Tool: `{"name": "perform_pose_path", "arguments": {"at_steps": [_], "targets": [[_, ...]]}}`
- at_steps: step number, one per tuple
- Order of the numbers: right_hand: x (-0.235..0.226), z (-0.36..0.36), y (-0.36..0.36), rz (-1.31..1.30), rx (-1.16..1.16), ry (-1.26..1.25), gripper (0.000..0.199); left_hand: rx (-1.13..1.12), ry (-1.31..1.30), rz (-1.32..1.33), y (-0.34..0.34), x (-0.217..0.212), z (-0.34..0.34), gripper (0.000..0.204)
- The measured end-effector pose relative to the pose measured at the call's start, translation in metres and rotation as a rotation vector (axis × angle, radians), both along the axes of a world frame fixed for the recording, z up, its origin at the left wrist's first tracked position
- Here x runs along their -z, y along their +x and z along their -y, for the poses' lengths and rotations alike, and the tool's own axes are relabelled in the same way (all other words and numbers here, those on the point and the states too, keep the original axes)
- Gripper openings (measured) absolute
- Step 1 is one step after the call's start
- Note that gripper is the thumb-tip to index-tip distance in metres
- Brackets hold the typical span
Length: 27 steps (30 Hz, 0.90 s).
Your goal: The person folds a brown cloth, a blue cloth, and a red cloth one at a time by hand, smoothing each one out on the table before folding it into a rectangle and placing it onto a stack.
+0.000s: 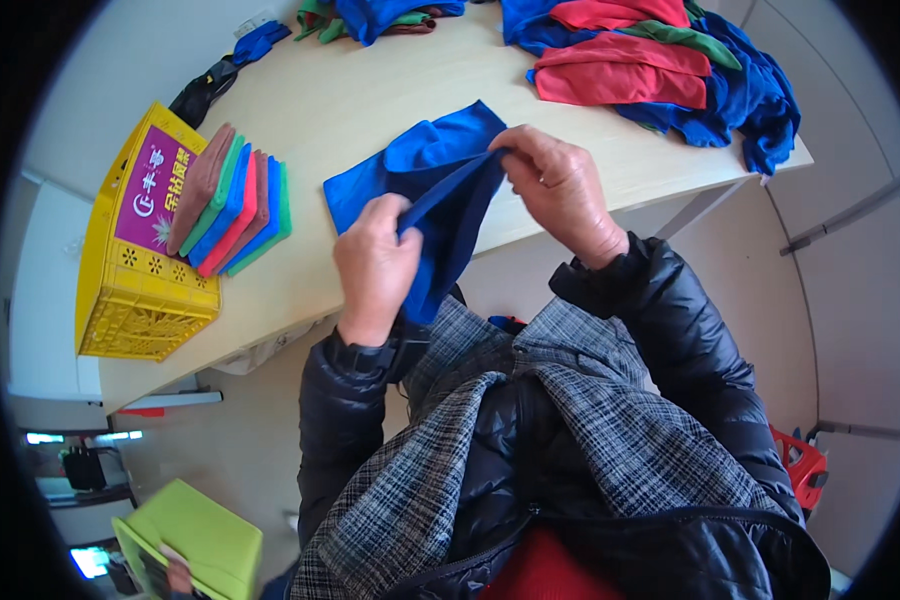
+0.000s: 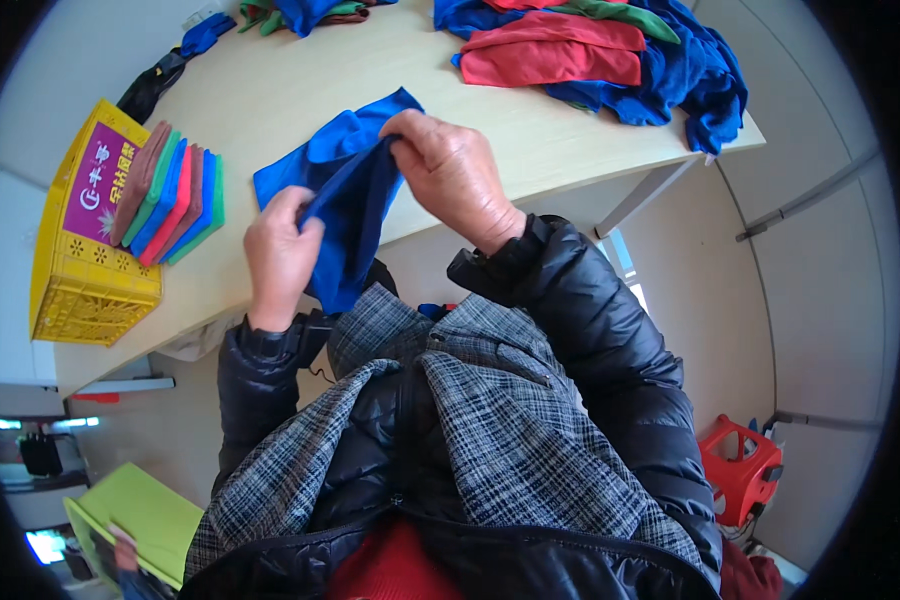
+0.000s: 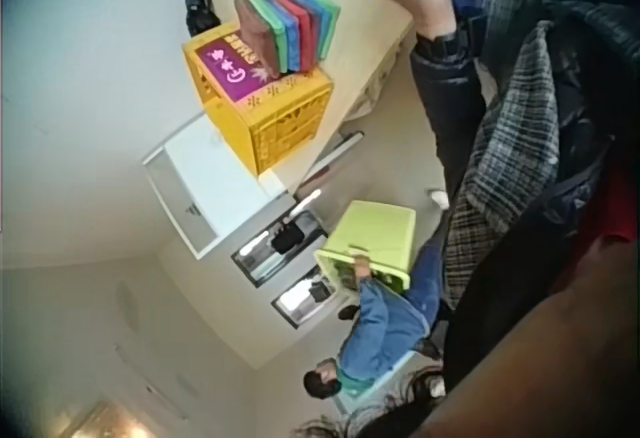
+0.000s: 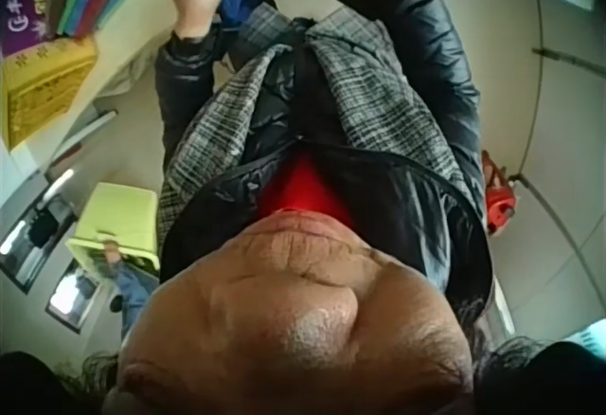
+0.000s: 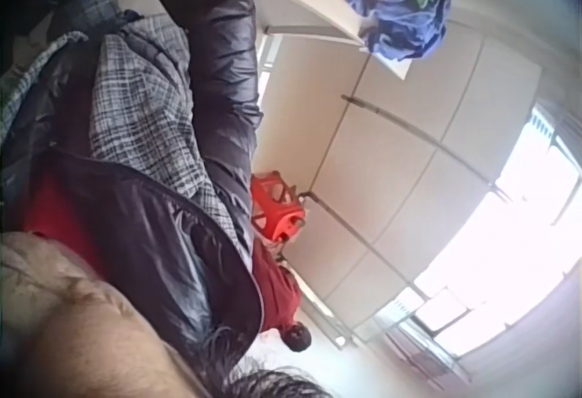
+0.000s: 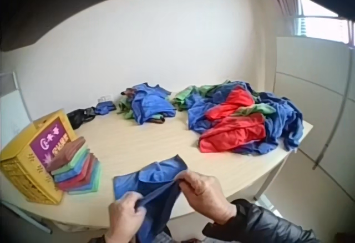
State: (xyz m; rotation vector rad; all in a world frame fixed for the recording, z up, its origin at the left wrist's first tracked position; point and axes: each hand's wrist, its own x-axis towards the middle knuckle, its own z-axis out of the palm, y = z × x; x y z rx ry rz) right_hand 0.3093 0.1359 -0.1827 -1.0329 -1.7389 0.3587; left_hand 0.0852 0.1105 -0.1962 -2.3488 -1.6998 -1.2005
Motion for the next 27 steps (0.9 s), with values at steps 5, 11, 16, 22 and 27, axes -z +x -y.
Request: {"name": "perform_pose_path", "arguments": {"at_steps": [5,11,16,22,27], "targets": [[-0.01,-0.01,-0.001,-0.056,0.055,0.035,0.013,-0.317,-0.147,-0.098,-0.085,0.004,0.016,0.013],[-0.023,-0.01,-0.011,-0.072,-0.001,0.019,0.012,-0.532,-0.271,-0.109,-0.149,0.003,0.03,0.009],[-0.035,-0.014,-0.01,-0.067,0.035,0.041,0.012,-0.402,-0.526,0.158,-0.182,-0.005,0.016,0.008],[-0.093,-0.043,0.016,-0.002,-0.005,0.193,0.012,-0.17,-0.504,0.403,-0.175,-0.127,-0.01,0.009],[-0.141,-0.058,0.05,-0.114,-0.09,0.199,0.021,0.052,-0.33,0.416,-0.177,-0.209,-0.024,0.018]]}}
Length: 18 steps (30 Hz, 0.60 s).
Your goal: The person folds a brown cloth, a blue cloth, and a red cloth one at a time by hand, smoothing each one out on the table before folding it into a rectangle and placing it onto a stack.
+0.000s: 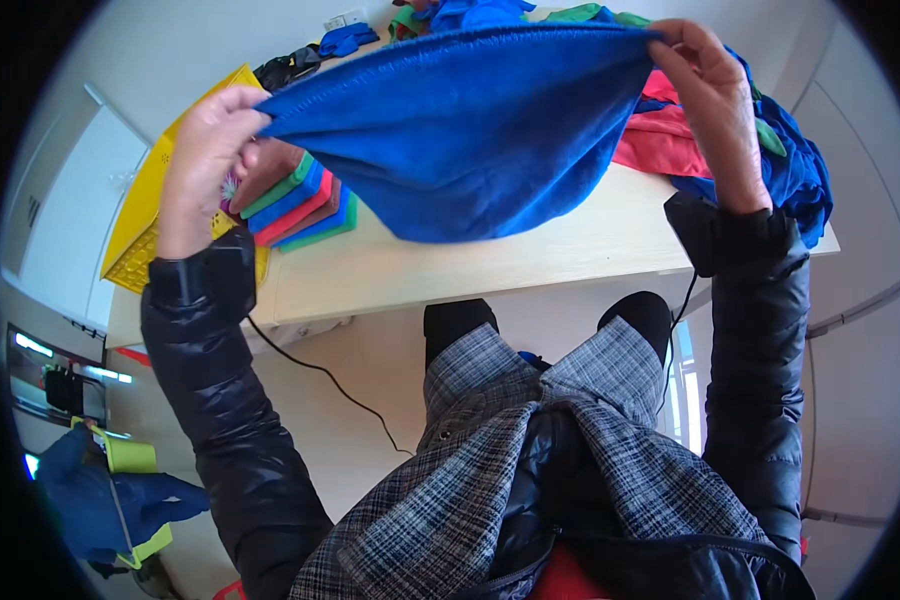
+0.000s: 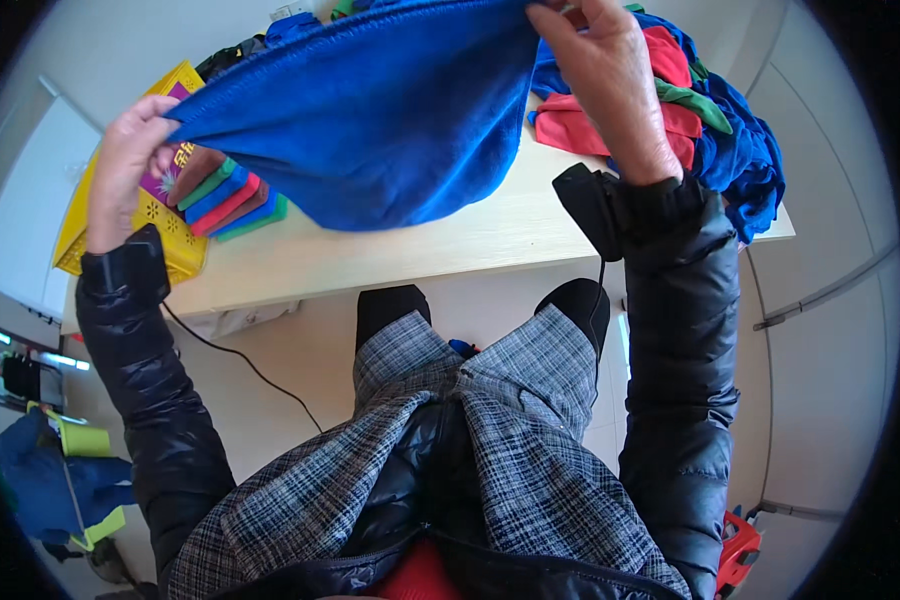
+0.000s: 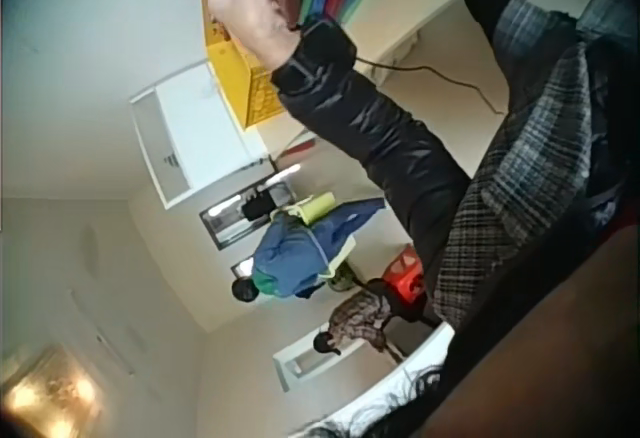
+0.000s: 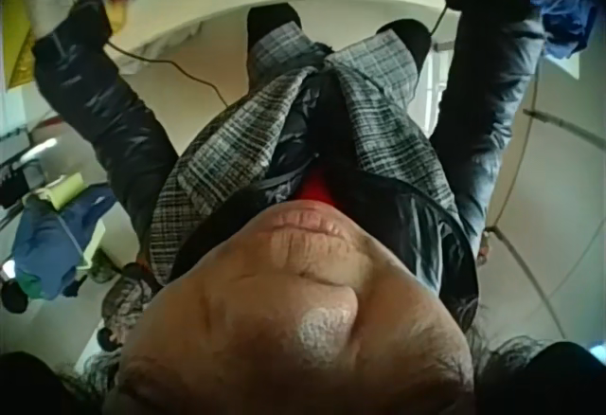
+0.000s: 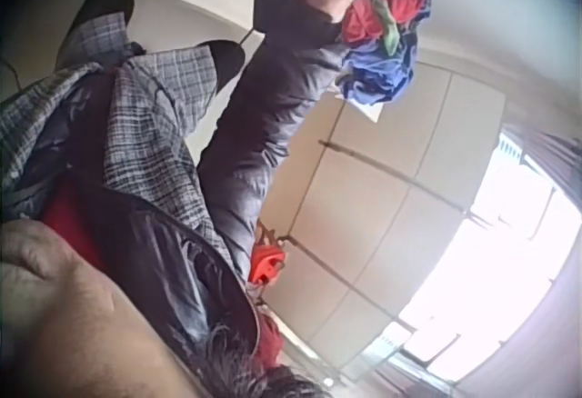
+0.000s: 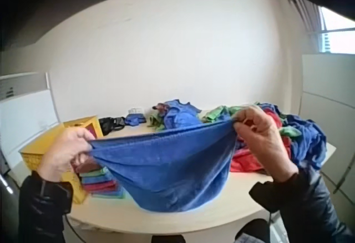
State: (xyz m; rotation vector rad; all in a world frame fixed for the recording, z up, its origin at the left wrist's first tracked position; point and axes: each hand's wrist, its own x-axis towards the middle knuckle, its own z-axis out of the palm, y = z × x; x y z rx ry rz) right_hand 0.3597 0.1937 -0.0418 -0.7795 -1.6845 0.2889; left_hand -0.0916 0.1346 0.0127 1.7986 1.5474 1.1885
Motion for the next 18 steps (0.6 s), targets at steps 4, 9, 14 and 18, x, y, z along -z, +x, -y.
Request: {"name": "perform_pose_path", "arguments": {"at_steps": [4,9,14,18], "targets": [[-0.03,0.021,-0.011,-0.147,-0.105,-0.068,0.009,0.118,0.065,0.178,0.008,-0.024,-0.002,0.018],[0.003,-0.036,0.014,0.016,-0.117,-0.079,0.02,0.094,-0.016,-0.02,0.009,-0.007,-0.036,0.016],[0.01,-0.068,0.012,0.016,-0.053,-0.128,0.014,0.017,-0.21,-0.053,0.017,0.007,-0.083,0.018],[-0.014,-0.086,0.022,0.068,0.039,-0.096,0.017,0.002,-0.089,0.077,0.029,-0.005,-0.108,0.022]]}}
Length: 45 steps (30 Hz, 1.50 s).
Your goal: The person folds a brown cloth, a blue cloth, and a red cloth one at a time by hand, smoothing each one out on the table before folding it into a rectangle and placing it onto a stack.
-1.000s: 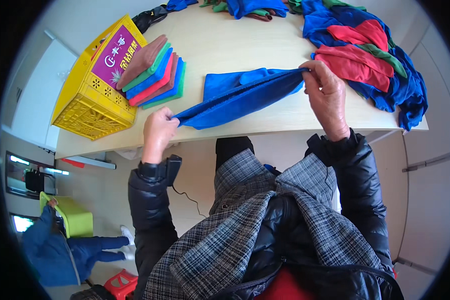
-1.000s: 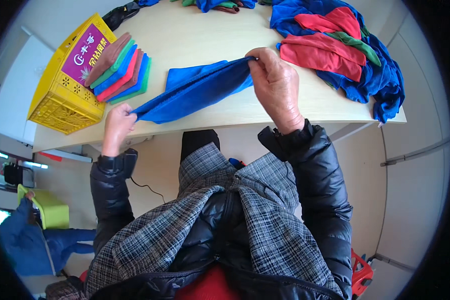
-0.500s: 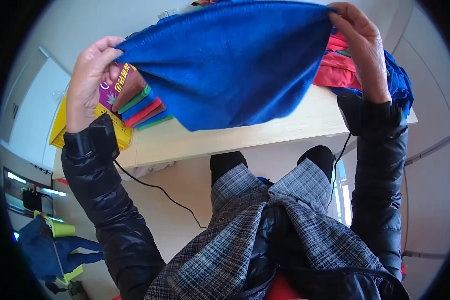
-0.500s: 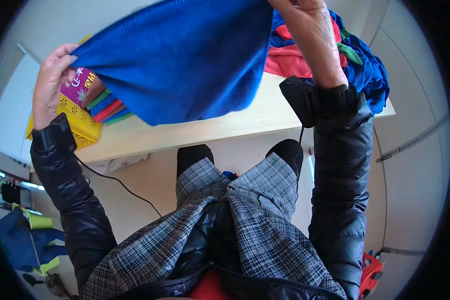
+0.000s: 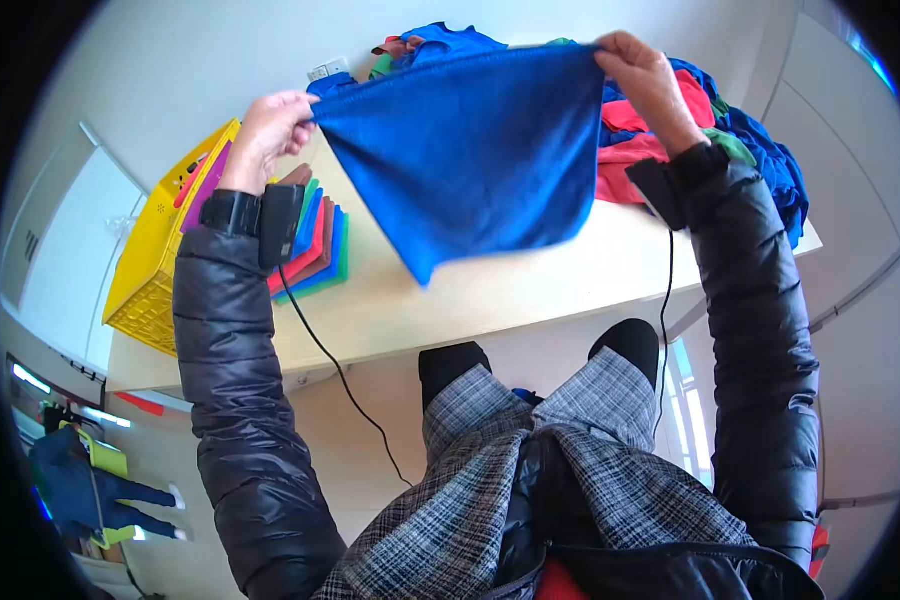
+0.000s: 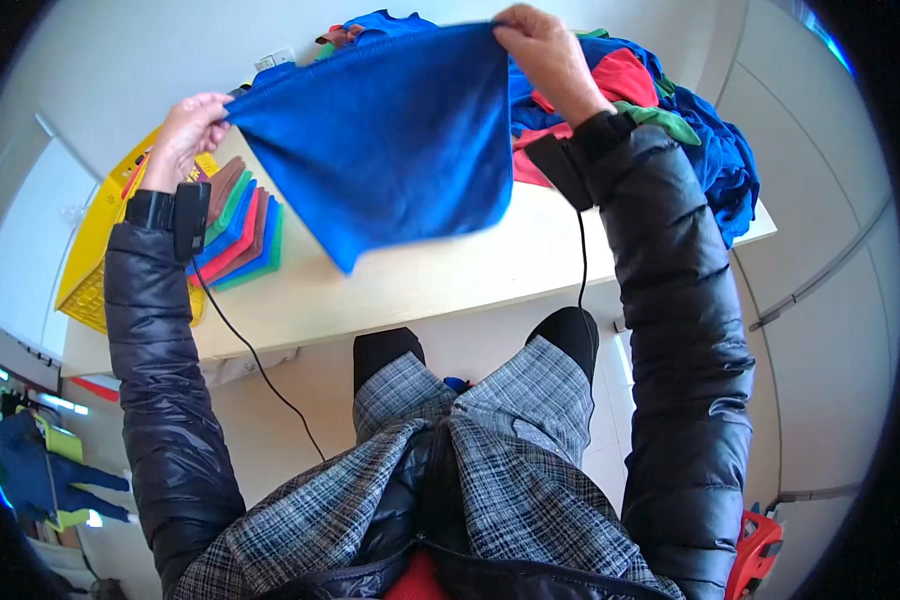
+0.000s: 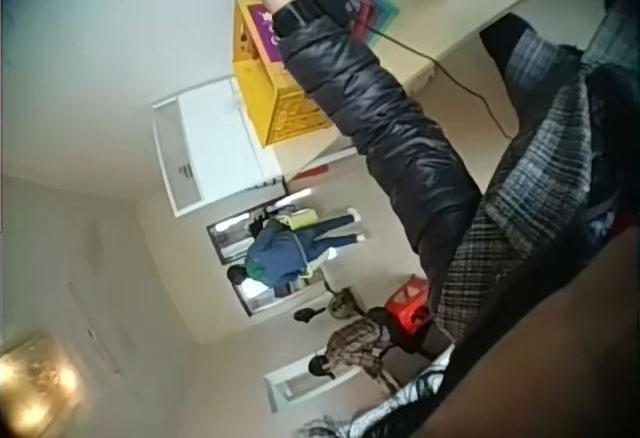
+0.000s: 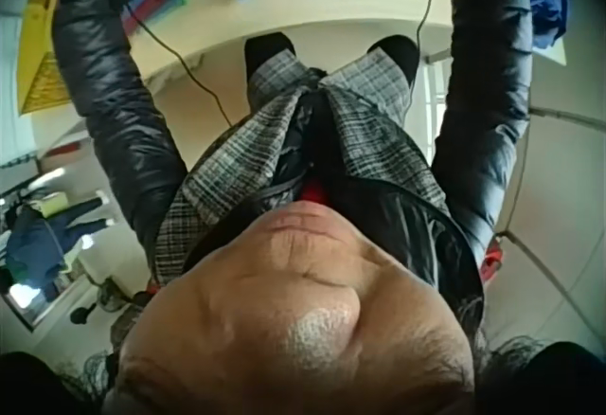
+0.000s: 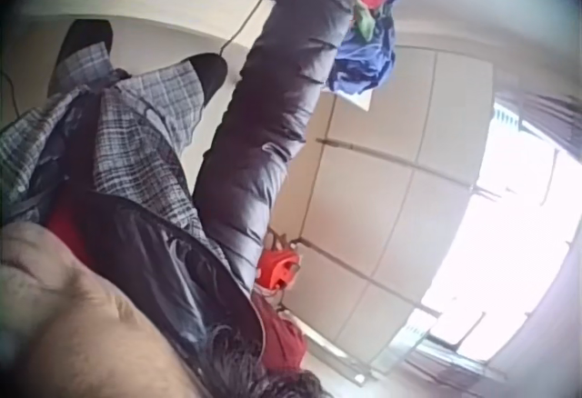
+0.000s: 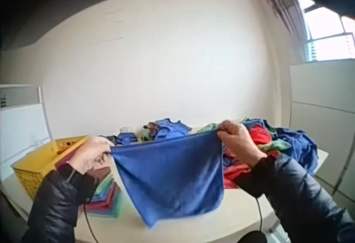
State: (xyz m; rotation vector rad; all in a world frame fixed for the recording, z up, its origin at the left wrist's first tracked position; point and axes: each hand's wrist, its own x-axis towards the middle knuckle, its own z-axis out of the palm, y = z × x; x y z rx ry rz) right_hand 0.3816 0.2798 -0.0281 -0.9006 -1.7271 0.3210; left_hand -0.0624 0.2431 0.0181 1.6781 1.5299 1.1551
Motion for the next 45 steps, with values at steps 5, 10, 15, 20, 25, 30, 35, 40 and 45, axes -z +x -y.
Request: {"name": "perform_pose_path", "arguments": {"at_steps": [5,10,15,20,25,30,35,40,45], "targets": [[0.018,0.028,-0.002,-0.036,-0.041,0.183,0.017,-0.008,0.215,0.016,0.005,0.034,-0.004,0.024],[0.135,0.083,-0.01,0.117,0.008,0.13,0.019,0.094,0.026,-0.01,-0.018,0.186,0.014,0.022],[0.225,0.138,-0.048,0.244,-0.079,-0.076,0.014,-0.052,-0.165,-0.147,-0.038,0.299,0.058,0.022],[0.22,0.16,-0.076,0.32,-0.062,-0.043,0.017,0.125,0.306,-0.49,0.086,0.246,0.118,0.028],[0.201,0.169,-0.107,0.276,-0.197,-0.022,0.02,0.245,0.406,-0.435,0.157,0.251,0.144,0.025],[0.218,0.156,-0.072,0.435,-0.164,-0.096,0.02,0.285,0.507,-0.469,0.151,0.254,0.155,0.024],[0.231,0.129,-0.026,0.307,-0.13,-0.207,0.006,0.318,0.452,-0.494,0.125,0.268,0.18,0.03],[0.237,0.07,-0.003,0.301,0.331,-0.334,0.017,0.295,0.381,-0.497,0.119,0.29,0.199,0.032],[0.245,0.036,-0.008,0.538,0.455,-0.479,0.025,0.299,0.35,-0.501,0.121,0.294,0.203,0.034]]}}
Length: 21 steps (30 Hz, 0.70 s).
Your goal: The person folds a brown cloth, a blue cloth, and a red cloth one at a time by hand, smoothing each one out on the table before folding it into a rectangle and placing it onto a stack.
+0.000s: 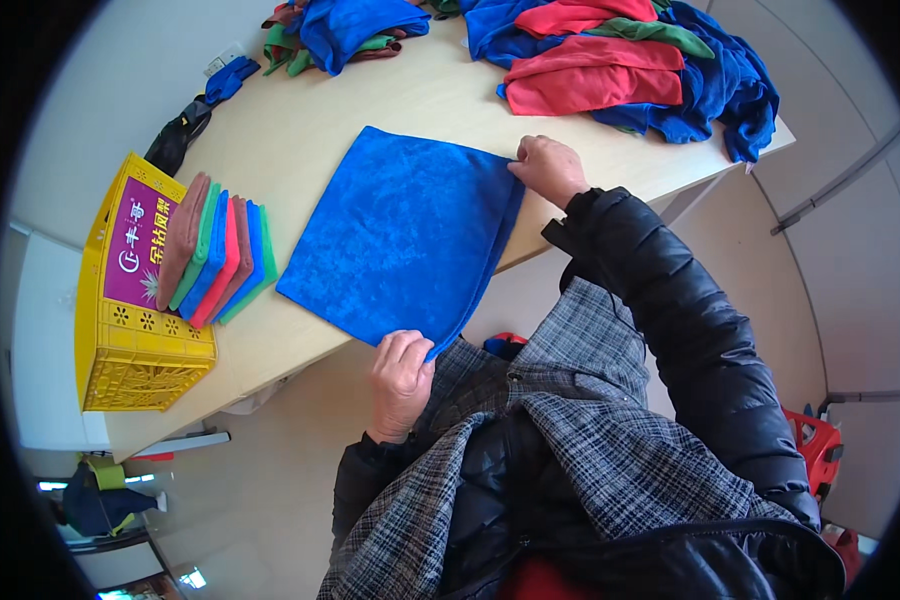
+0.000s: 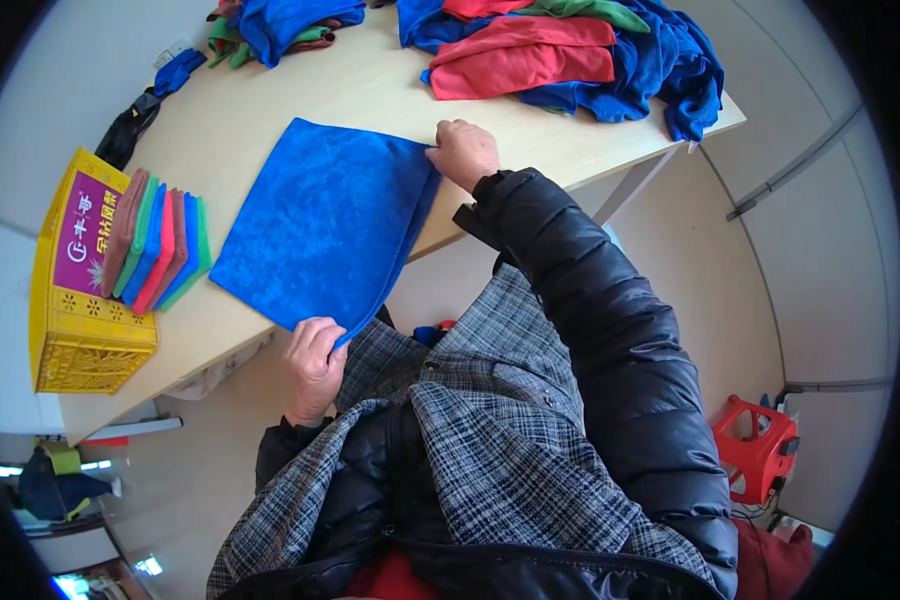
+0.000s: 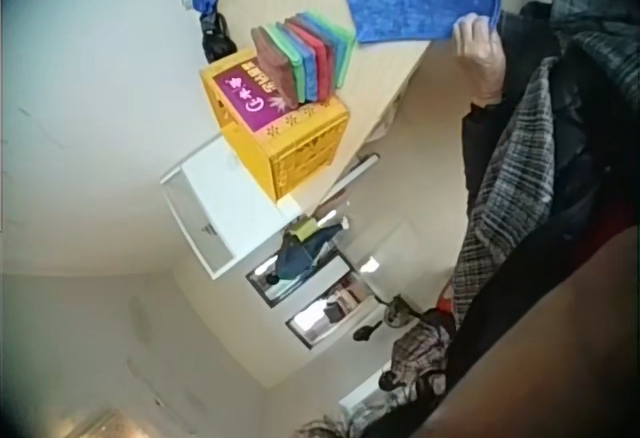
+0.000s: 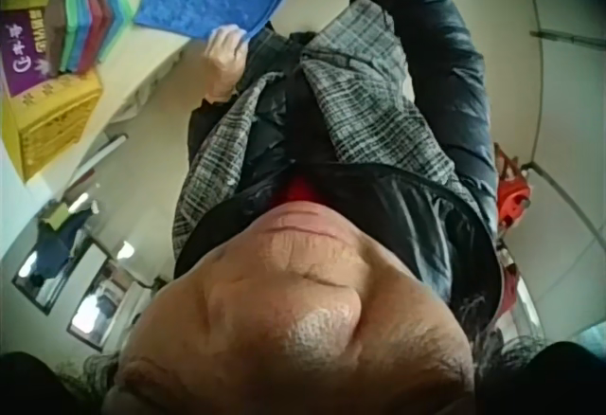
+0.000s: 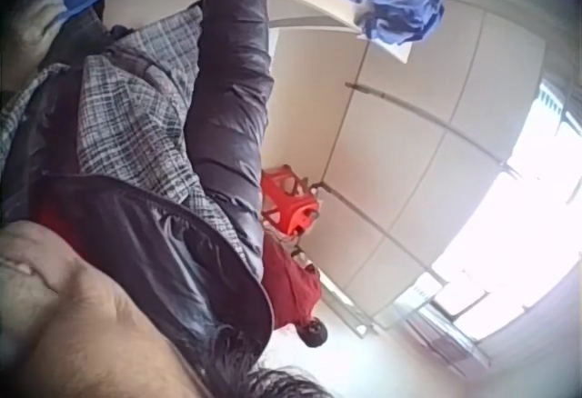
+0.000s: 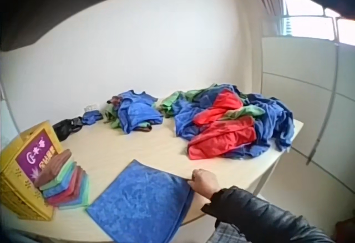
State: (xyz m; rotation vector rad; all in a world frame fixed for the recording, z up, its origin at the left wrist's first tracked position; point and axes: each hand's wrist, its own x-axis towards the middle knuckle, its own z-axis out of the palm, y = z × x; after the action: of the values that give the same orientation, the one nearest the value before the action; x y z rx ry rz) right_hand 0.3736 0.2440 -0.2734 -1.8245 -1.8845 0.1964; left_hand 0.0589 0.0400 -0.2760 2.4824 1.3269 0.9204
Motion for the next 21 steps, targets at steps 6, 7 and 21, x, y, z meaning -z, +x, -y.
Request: {"name": "perform_pose_path", "arguments": {"at_steps": [6,7,21], "targets": [[0.004,-0.008,-0.006,-0.033,-0.018,-0.013,0.012,-0.01,-0.027,0.016,-0.002,0.0,0.0,0.033],[0.003,-0.009,-0.006,-0.053,-0.03,0.062,0.011,-0.01,-0.031,0.02,-0.002,0.001,0.0,0.033],[0.004,0.004,0.018,-0.054,-0.036,-0.028,0.014,0.002,-0.02,0.061,0.005,0.003,-0.008,0.028]]}}
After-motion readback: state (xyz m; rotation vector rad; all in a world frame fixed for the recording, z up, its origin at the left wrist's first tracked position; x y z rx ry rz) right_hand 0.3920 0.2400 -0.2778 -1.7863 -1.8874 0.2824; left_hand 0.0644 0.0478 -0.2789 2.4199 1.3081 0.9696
